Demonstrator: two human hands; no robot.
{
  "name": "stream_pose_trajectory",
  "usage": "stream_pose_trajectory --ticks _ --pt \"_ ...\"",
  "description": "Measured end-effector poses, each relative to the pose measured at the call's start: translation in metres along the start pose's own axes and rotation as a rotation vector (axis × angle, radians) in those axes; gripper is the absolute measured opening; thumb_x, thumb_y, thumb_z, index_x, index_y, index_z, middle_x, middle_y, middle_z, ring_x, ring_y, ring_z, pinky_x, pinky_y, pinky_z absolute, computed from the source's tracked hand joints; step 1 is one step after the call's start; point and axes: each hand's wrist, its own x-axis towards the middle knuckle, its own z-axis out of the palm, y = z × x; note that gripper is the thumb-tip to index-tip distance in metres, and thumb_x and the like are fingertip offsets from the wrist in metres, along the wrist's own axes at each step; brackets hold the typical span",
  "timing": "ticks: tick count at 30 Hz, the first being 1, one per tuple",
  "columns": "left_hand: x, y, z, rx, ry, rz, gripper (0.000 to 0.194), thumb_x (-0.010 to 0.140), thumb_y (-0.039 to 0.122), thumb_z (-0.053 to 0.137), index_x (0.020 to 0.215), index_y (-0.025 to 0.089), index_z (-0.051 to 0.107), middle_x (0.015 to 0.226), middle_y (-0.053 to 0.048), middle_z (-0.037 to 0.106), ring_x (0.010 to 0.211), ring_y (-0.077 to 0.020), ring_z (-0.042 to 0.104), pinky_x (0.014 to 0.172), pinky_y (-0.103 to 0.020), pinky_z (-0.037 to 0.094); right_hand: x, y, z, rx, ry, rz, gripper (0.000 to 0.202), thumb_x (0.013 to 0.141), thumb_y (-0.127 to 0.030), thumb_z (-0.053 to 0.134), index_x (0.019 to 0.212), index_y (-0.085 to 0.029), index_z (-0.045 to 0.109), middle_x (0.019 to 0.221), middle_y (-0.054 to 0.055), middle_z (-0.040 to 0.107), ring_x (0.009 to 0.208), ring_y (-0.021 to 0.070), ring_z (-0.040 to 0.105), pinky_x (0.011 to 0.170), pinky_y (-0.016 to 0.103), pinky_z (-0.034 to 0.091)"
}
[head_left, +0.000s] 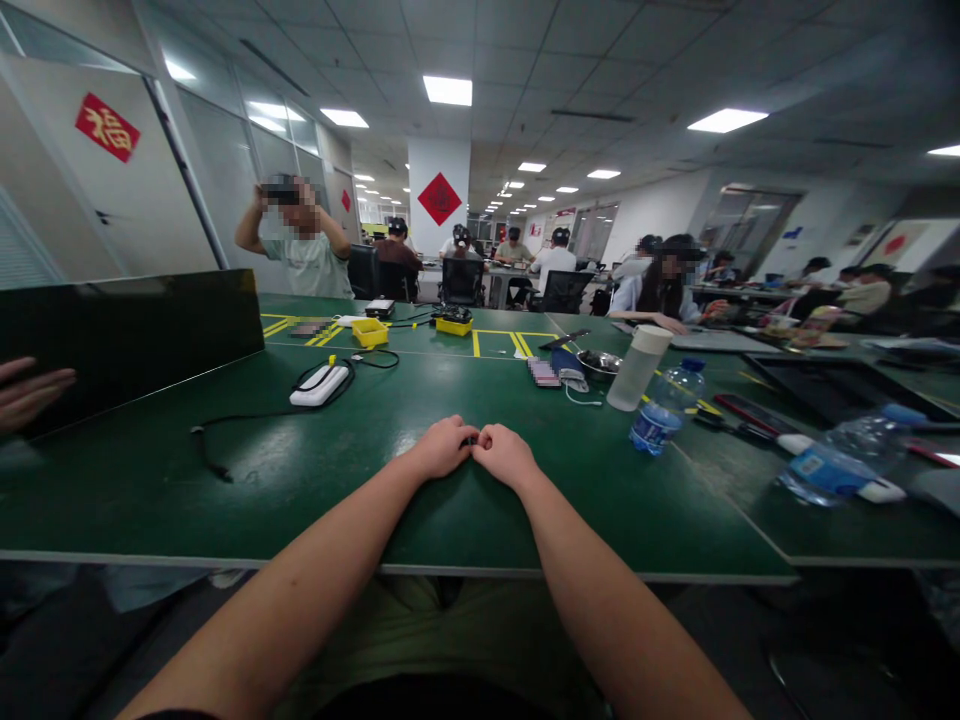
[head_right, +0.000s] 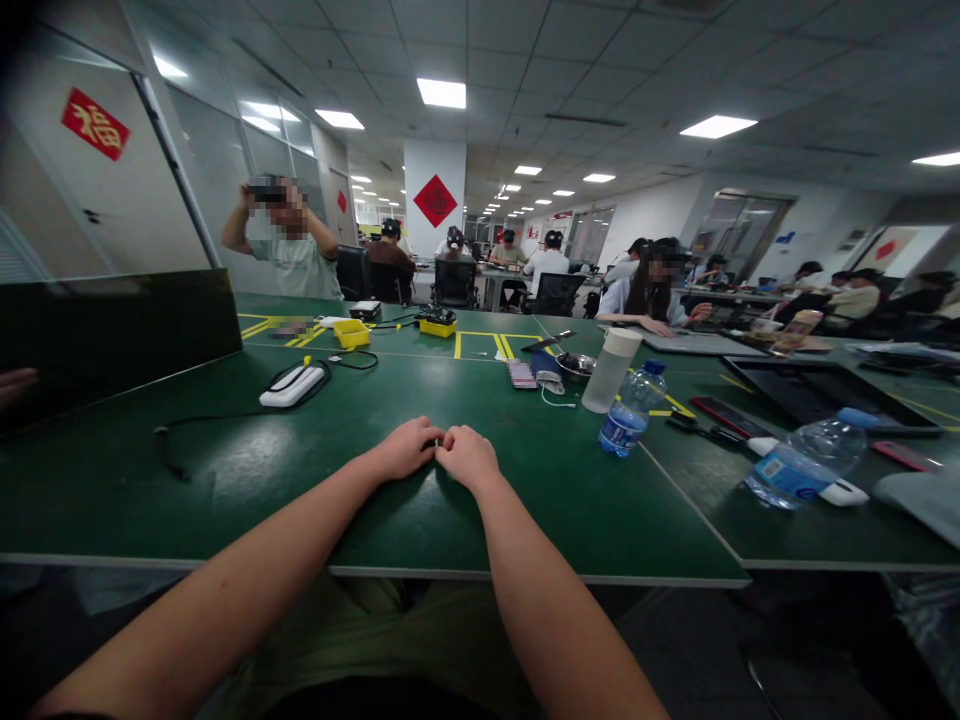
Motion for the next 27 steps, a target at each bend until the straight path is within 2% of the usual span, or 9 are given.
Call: stream_pose_trajectory --ticks 3,7,10,14,16,18,22,25,27 --pt "0.001 -0.002 0.003 -0.003 0.034 0.006 0.019 0.08 0.023 0.053 0.093 0.022 0.066 0.092 -0.007 0.057 0.088 -0.0185 0.057 0.083 -0.029 0.044 -0.001 0.001 0.0 -0.005 -0.041 -0.054 0.01 0.073 -0.029 0.064 0.071 -0.02 0.06 0.077 0.0 0.057 0.067 0.0122 0.051 0.059 0.024 0.032" --pt "0.002 -0.009 0.004 -0.083 0.109 -0.039 0.014 0.078 0.022 0.054 0.088 0.02 0.064 0.087 -0.005 0.06 0.081 -0.0166 0.058 0.076 -0.027 0.044 0.0 0.003 -0.002 -0.003 -0.048 -0.077 0.005 0.074 -0.025 0.063 0.073 -0.02 0.061 0.078 0.001 0.056 0.069 0.0121 0.051 0.062 0.024 0.033" --pt "0.002 -0.014 0.002 -0.206 0.156 -0.106 0.012 0.076 0.021 0.055 0.087 0.019 0.061 0.08 -0.002 0.062 0.073 -0.0147 0.058 0.068 -0.025 0.044 0.002 0.004 -0.003 0.008 -0.02 -0.048 0.005 0.074 -0.024 0.063 0.075 -0.019 0.062 0.081 0.002 0.056 0.072 0.0126 0.052 0.066 0.024 0.035" --pt "0.003 -0.016 0.0 -0.379 0.188 -0.185 0.012 0.072 0.018 0.058 0.084 0.017 0.058 0.077 0.0 0.062 0.066 -0.0118 0.058 0.061 -0.022 0.045 0.0 0.004 -0.006 -0.035 0.052 0.03 0.014 0.074 -0.032 0.063 0.081 -0.019 0.062 0.087 0.004 0.057 0.076 0.0153 0.053 0.066 0.026 0.036" --pt "0.003 -0.014 -0.001 -0.503 0.178 -0.235 0.014 0.072 0.017 0.057 0.086 0.017 0.057 0.075 0.0 0.061 0.062 -0.0106 0.058 0.057 -0.022 0.045 -0.002 0.005 -0.008 -0.109 0.047 0.072 0.013 0.075 -0.032 0.06 0.078 -0.02 0.062 0.086 0.006 0.058 0.074 0.0171 0.054 0.064 0.028 0.035" --pt "0.002 -0.011 -0.002 -0.647 0.163 -0.274 0.015 0.073 0.016 0.055 0.088 0.017 0.056 0.074 0.0 0.061 0.058 -0.0099 0.059 0.054 -0.021 0.046 -0.005 0.005 -0.009 -0.161 0.015 0.088 0.007 0.077 -0.026 0.058 0.076 -0.02 0.061 0.083 0.007 0.06 0.072 0.0185 0.054 0.064 0.029 0.034" --pt "0.001 -0.007 -0.003 -0.857 0.111 -0.305 0.016 0.073 0.013 0.053 0.089 0.016 0.055 0.072 -0.002 0.062 0.06 -0.0106 0.062 0.055 -0.02 0.047 -0.005 0.001 -0.009 -0.15 -0.019 -0.008 0.008 0.078 -0.017 0.054 0.076 -0.021 0.061 0.081 0.007 0.063 0.076 0.0184 0.056 0.067 0.028 0.035" --pt "0.0 -0.008 -0.002 -0.844 0.043 -0.3 0.019 0.072 0.011 0.05 0.09 0.015 0.058 0.068 -0.002 0.063 0.057 -0.0102 0.06 0.05 -0.018 0.044 -0.005 -0.003 -0.012 -0.12 0.017 -0.027 0.009 0.08 -0.025 0.054 0.078 -0.02 0.062 0.084 0.005 0.064 0.08 0.017 0.057 0.07 0.026 0.036" --pt "0.001 -0.011 0.0 -0.794 0.024 -0.29 0.023 0.071 0.01 0.05 0.091 0.014 0.06 0.066 -0.001 0.062 0.052 -0.0094 0.057 0.046 -0.017 0.042 -0.005 -0.004 -0.018 -0.133 0.085 0.067 0.02 0.084 -0.034 0.048 0.079 -0.021 0.062 0.086 0.005 0.064 0.08 0.0172 0.058 0.068 0.026 0.036"
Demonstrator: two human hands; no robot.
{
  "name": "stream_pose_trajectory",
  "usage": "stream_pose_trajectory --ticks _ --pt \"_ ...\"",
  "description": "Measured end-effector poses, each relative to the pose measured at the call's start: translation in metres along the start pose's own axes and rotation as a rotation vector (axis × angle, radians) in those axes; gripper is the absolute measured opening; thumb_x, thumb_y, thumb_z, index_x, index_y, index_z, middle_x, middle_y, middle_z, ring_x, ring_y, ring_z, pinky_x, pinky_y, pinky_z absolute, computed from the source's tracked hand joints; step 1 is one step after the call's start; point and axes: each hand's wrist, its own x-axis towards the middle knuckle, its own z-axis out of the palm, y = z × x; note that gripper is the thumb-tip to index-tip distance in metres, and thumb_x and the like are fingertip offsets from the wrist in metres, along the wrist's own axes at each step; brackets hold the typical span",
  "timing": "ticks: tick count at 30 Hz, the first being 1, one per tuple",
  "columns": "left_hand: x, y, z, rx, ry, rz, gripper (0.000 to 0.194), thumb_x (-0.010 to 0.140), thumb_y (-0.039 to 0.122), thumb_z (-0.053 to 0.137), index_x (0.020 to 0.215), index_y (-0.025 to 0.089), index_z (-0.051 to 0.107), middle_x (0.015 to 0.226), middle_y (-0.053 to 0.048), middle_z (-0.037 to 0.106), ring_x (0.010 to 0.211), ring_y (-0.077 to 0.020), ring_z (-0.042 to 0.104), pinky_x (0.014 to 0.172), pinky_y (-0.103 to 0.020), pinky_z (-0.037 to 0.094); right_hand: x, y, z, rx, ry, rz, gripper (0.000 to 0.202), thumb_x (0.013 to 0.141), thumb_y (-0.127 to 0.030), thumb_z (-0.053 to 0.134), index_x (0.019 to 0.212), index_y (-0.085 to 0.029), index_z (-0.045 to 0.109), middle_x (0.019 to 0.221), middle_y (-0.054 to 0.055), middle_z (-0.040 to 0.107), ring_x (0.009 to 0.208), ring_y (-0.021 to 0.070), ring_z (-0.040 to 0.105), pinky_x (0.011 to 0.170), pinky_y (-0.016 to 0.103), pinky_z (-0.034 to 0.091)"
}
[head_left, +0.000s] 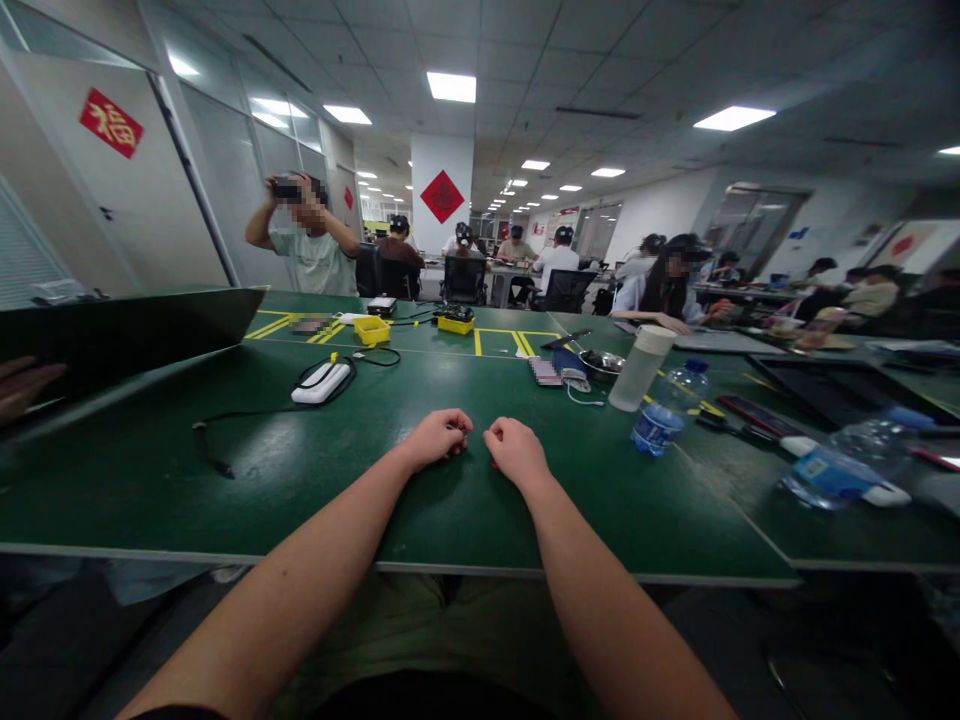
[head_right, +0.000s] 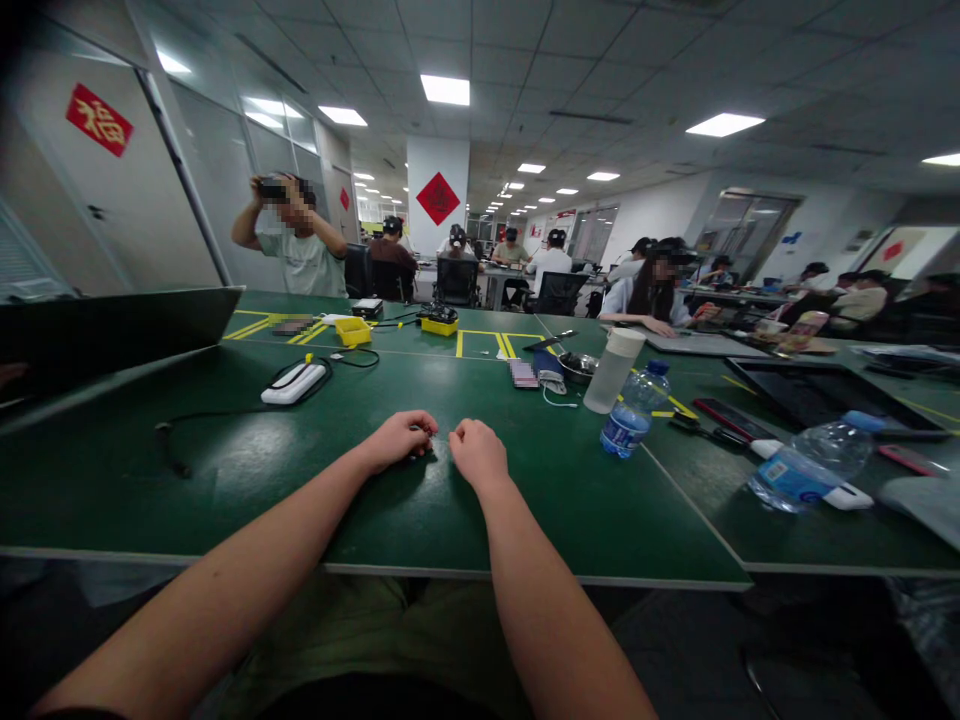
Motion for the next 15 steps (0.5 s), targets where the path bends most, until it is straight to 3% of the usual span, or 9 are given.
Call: stream_pose_trajectory --ticks 3,6,9,11,15 --pt "0.003 -0.004 0.0 0.023 -0.008 0.036 0.025 0.072 0.011 0.051 0.093 0.015 0.063 0.069 -0.001 0.062 0.052 -0.0088 0.055 0.046 -0.018 0.042 0.0 0.002 -0.012 -0.037 0.043 0.214 0.034 0.088 -0.044 0.038 0.085 -0.023 0.064 0.084 0.006 0.066 0.078 0.0196 0.059 0.065 0.028 0.036" --pt "0.005 -0.006 0.001 -0.004 -0.016 0.081 0.028 0.072 0.013 0.053 0.098 0.015 0.063 0.072 -0.001 0.062 0.055 -0.0088 0.056 0.049 -0.018 0.044 -0.002 0.005 -0.021 -0.059 -0.064 0.305 0.039 0.084 -0.053 0.041 0.082 -0.023 0.066 0.081 0.008 0.066 0.076 0.0218 0.06 0.063 0.029 0.037" --pt "0.006 -0.006 0.002 -0.055 -0.027 0.086 0.031 0.073 0.013 0.055 0.103 0.014 0.06 0.07 0.0 0.061 0.057 -0.0092 0.057 0.05 -0.018 0.045 -0.005 0.009 -0.024 -0.056 -0.231 0.203 0.033 0.072 -0.053 0.058 0.079 -0.023 0.066 0.081 0.007 0.067 0.072 0.0203 0.061 0.059 0.027 0.037" --pt "0.007 -0.007 0.002 -0.103 -0.042 0.079 0.029 0.074 0.013 0.055 0.103 0.013 0.059 0.074 -0.002 0.062 0.059 -0.0097 0.059 0.051 -0.019 0.047 -0.005 0.013 -0.023 -0.039 -0.336 0.092 0.023 0.064 -0.042 0.068 0.076 -0.022 0.066 0.076 0.004 0.068 0.066 0.017 0.06 0.056 0.025 0.036" --pt "0.008 -0.006 0.002 -0.17 -0.063 0.043 0.023 0.077 0.013 0.055 0.099 0.012 0.061 0.079 -0.005 0.065 0.063 -0.0102 0.062 0.056 -0.021 0.05 0.006 0.014 -0.022 0.026 -0.512 0.028 0.007 0.065 -0.021 0.065 0.072 -0.019 0.065 0.056 0.001 0.064 0.048 0.0121 0.055 0.049 0.022 0.034"
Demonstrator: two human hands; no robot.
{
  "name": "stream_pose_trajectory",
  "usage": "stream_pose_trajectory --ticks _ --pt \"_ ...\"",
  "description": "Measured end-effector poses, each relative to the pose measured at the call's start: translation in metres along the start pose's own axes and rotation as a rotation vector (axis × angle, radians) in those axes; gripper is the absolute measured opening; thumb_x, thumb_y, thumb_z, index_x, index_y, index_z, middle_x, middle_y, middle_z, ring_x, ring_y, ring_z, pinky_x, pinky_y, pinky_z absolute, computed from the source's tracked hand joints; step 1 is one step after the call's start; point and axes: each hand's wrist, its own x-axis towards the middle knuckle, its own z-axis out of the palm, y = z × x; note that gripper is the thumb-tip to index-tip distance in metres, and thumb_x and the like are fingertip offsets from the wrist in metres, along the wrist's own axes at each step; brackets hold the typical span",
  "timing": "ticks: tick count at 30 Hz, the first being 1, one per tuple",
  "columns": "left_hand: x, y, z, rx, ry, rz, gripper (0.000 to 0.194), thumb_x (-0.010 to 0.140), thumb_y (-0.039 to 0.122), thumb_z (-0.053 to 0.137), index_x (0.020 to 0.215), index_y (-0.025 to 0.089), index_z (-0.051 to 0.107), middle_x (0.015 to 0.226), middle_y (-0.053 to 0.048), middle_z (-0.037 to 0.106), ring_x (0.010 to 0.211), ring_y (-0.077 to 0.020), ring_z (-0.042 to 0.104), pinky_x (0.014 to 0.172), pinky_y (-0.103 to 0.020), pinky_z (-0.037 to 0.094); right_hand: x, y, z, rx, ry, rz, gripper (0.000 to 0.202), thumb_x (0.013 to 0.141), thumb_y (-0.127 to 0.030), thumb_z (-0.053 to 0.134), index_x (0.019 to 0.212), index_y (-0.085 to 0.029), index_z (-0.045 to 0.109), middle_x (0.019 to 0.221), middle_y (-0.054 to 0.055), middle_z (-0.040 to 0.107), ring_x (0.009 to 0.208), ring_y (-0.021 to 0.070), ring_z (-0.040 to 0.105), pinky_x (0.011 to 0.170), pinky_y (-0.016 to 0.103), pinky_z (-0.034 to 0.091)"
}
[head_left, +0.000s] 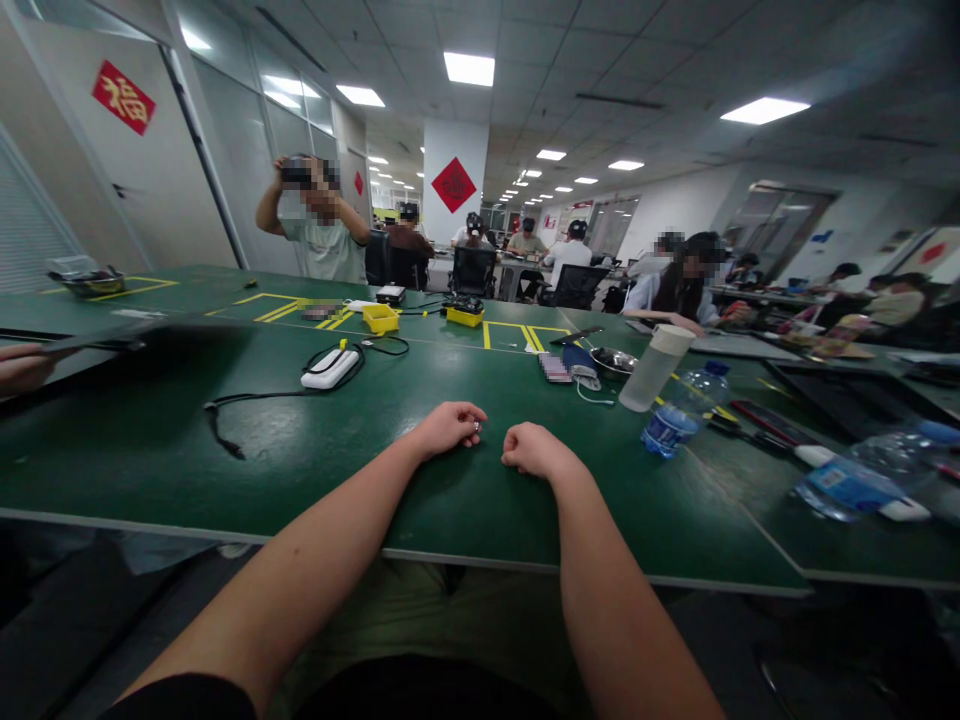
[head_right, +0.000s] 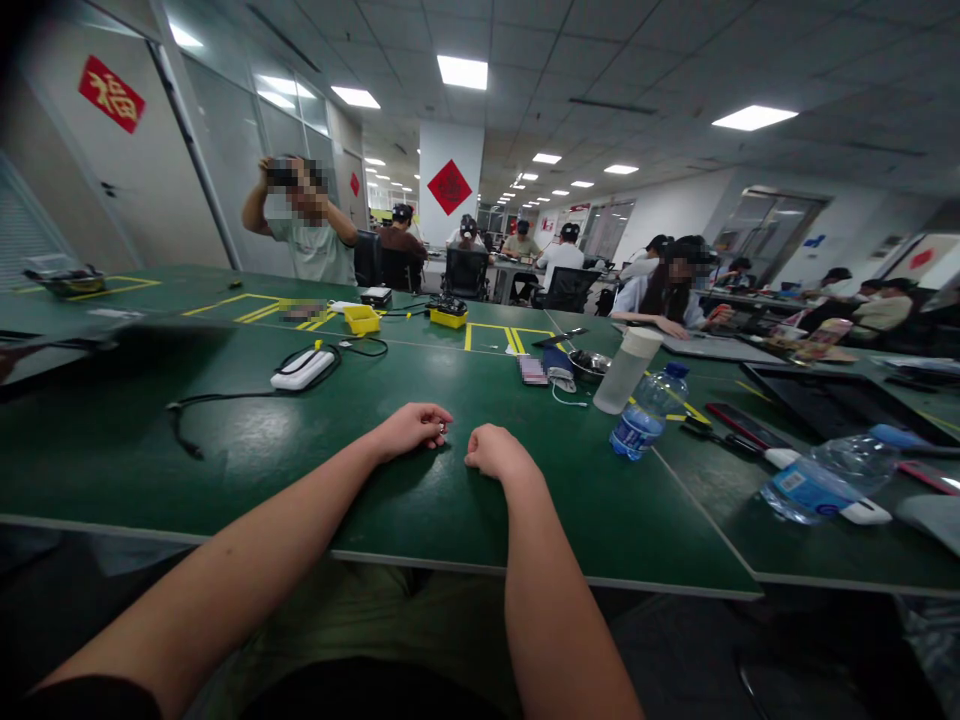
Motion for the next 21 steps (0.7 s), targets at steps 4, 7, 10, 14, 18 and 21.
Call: stream_pose_trajectory --ticks 4,7,10,14,18,21 --pt "0.001 0.0 -0.002 -0.086 0.036 -0.05 0.023 0.077 0.01 0.057 0.1 0.011 0.063 0.075 -0.005 0.066 0.061 -0.0095 0.062 0.06 -0.021 0.051 0.023 -0.008 -0.002 0.127 -0.028 -0.116 0.005 0.062 -0.012 0.061 0.063 -0.016 0.063 0.05 0.0 0.061 0.044 0.0101 0.052 0.047 0.021 0.035" --pt "0.002 0.0 -0.003 -0.155 0.089 -0.074 0.022 0.075 0.008 0.058 0.097 0.011 0.064 0.072 -0.005 0.066 0.06 -0.0087 0.061 0.062 -0.021 0.051 0.039 -0.011 0.007 0.484 0.07 -0.23 0.013 0.064 -0.012 0.057 0.074 -0.016 0.064 0.055 -0.001 0.063 0.05 0.0105 0.056 0.048 0.02 0.038" --pt "0.001 0.0 -0.003 -0.202 0.126 -0.075 0.023 0.074 0.008 0.059 0.097 0.011 0.064 0.073 -0.005 0.066 0.061 -0.009 0.062 0.06 -0.02 0.051 0.044 -0.009 0.02 0.811 0.248 -0.263 0.014 0.066 -0.018 0.059 0.078 -0.015 0.065 0.059 -0.001 0.063 0.054 0.0104 0.056 0.052 0.02 0.042" --pt "0.0 0.002 -0.002 -0.207 0.095 -0.068 0.026 0.074 0.008 0.058 0.099 0.01 0.065 0.076 -0.006 0.068 0.06 -0.0083 0.062 0.059 -0.019 0.051 0.042 -0.008 0.03 1.023 0.313 -0.305 0.015 0.062 -0.021 0.066 0.076 -0.014 0.064 0.066 0.001 0.066 0.058 0.0113 0.059 0.059 0.024 0.047" --pt "0.001 0.003 -0.002 -0.284 0.131 -0.119 0.027 0.073 0.005 0.058 0.098 0.01 0.066 0.077 -0.007 0.07 0.061 -0.0082 0.063 0.066 -0.019 0.053 0.042 -0.01 0.034 1.139 0.296 -0.266 0.018 0.061 -0.022 0.071 0.073 -0.014 0.061 0.066 0.003 0.067 0.063 0.0149 0.065 0.06 0.026 0.051" --pt "0.001 0.002 -0.002 -0.345 0.16 -0.149 0.028 0.073 0.004 0.059 0.099 0.01 0.066 0.079 -0.008 0.071 0.066 -0.0097 0.066 0.071 -0.021 0.054 0.045 -0.009 0.035 1.195 0.279 -0.212 0.019 0.061 -0.021 0.073 0.074 -0.014 0.062 0.066 0.003 0.067 0.065 0.0154 0.066 0.06 0.025 0.053"
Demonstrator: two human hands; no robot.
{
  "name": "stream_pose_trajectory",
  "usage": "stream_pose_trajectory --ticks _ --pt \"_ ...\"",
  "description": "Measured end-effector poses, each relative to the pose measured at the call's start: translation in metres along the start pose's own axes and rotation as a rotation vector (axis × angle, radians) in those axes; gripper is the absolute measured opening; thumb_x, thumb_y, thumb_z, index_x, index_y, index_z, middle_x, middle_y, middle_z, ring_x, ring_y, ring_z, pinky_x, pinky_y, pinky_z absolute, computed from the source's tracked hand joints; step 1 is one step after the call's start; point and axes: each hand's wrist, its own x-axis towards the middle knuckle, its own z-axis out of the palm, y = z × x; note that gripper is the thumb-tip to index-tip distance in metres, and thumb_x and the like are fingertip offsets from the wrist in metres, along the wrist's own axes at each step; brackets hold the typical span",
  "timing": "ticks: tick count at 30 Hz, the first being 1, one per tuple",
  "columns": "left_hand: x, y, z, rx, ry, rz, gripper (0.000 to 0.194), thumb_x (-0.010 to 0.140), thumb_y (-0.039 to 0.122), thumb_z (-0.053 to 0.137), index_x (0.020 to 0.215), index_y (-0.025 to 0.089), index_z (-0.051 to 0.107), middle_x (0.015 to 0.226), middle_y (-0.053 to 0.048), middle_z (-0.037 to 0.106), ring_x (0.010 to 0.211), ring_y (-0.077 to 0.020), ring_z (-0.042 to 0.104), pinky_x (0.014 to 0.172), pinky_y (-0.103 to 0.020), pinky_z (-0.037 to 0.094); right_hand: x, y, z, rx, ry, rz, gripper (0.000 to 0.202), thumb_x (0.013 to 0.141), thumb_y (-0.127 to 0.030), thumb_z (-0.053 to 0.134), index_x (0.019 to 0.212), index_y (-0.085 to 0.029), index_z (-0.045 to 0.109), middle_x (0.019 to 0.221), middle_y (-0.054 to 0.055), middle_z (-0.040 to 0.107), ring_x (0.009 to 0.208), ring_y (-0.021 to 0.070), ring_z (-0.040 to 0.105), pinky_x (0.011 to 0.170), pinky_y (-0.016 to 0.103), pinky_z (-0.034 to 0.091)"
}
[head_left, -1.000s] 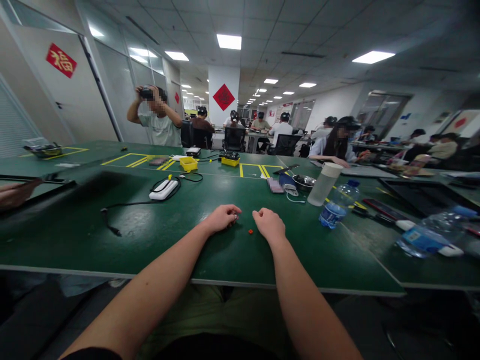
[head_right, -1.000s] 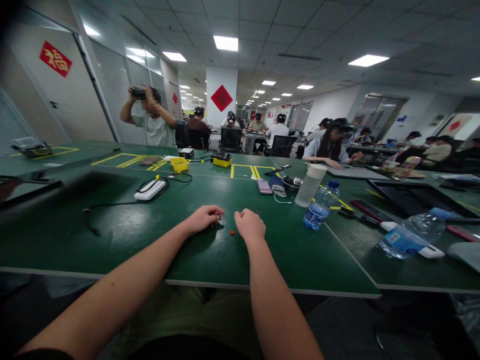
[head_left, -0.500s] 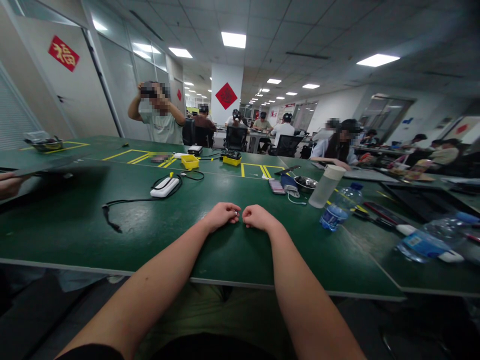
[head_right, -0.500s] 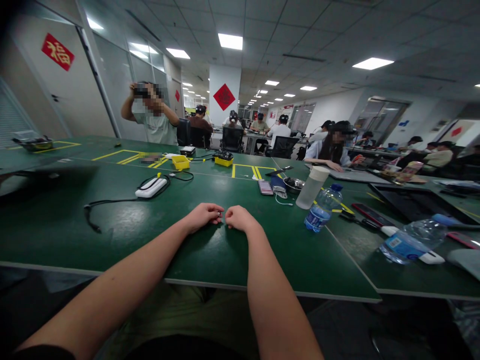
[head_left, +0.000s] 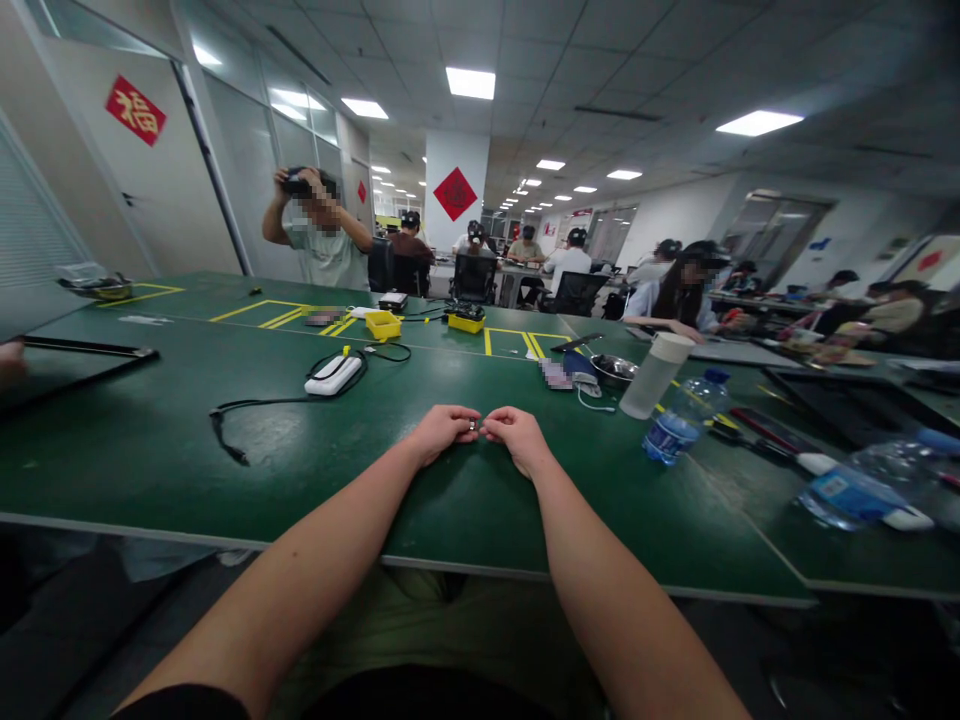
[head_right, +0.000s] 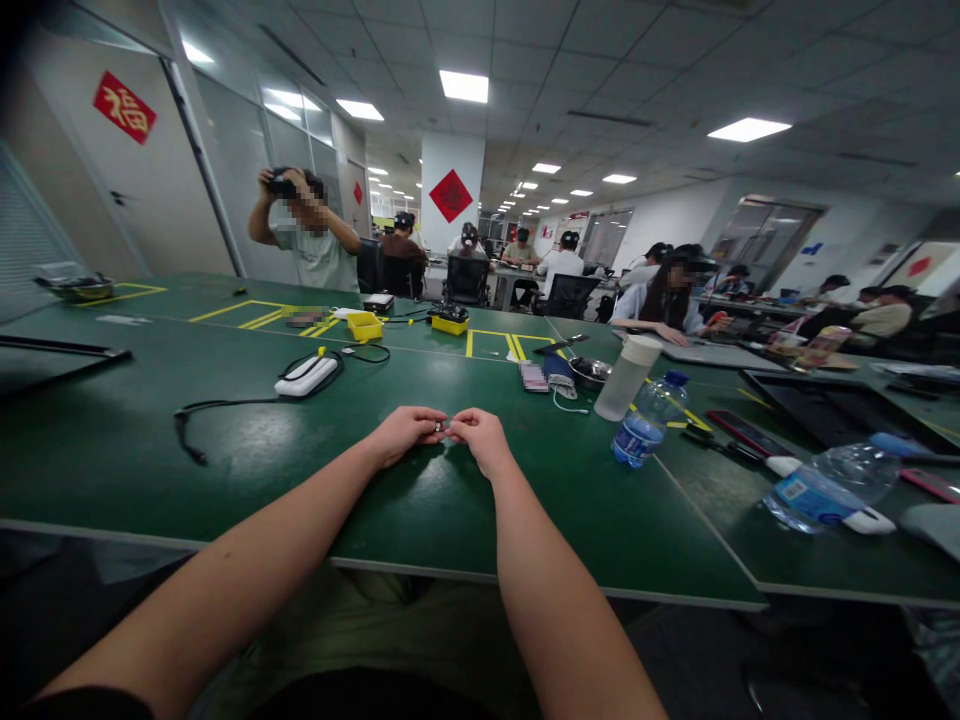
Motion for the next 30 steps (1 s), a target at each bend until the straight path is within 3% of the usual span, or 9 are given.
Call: stream_pose_trajectory --ticks 5,10,15,30 --pt "-0.0007 -0.0007 -0.0002 -0.002 0.005 -0.011 0.026 0.073 0.006 0.062 0.098 0.01 0.066 0.081 -0.008 0.071 0.066 -0.0101 0.066 0.074 -0.023 0.055 0.001 0.0002 -0.0029 0.089 -0.027 0.063 0.015 0.062 -0.016 0.072 0.074 -0.013 0.065 0.075 0.006 0.069 0.072 0.0159 0.068 0.067 0.025 0.056" --pt "0.0006 -0.0028 -0.0012 -0.011 -0.01 0.016 0.02 0.073 0.008 0.063 0.093 0.011 0.067 0.084 -0.008 0.071 0.073 -0.0113 0.067 0.076 -0.022 0.054 -0.0001 -0.0028 -0.0019 0.045 -0.054 0.087 0.014 0.062 -0.013 0.072 0.075 -0.013 0.066 0.072 0.006 0.069 0.065 0.0141 0.066 0.058 0.022 0.055" --pt "0.0012 -0.0041 -0.0032 0.046 -0.021 0.038 0.022 0.074 0.011 0.065 0.096 0.012 0.067 0.081 -0.007 0.07 0.064 -0.0084 0.065 0.067 -0.019 0.053 -0.001 -0.0054 -0.0008 -0.036 -0.065 0.069 0.012 0.067 -0.013 0.07 0.078 -0.012 0.066 0.063 0.005 0.067 0.053 0.0103 0.061 0.048 0.018 0.05" --pt "-0.0029 -0.0009 -0.0014 0.029 -0.061 0.028 0.02 0.076 0.009 0.063 0.096 0.01 0.065 0.083 -0.008 0.07 0.072 -0.011 0.067 0.074 -0.022 0.053 0.0 -0.0037 0.0003 -0.062 -0.056 0.057 0.012 0.067 -0.012 0.07 0.078 -0.012 0.065 0.065 0.005 0.068 0.054 0.0103 0.062 0.048 0.017 0.049"
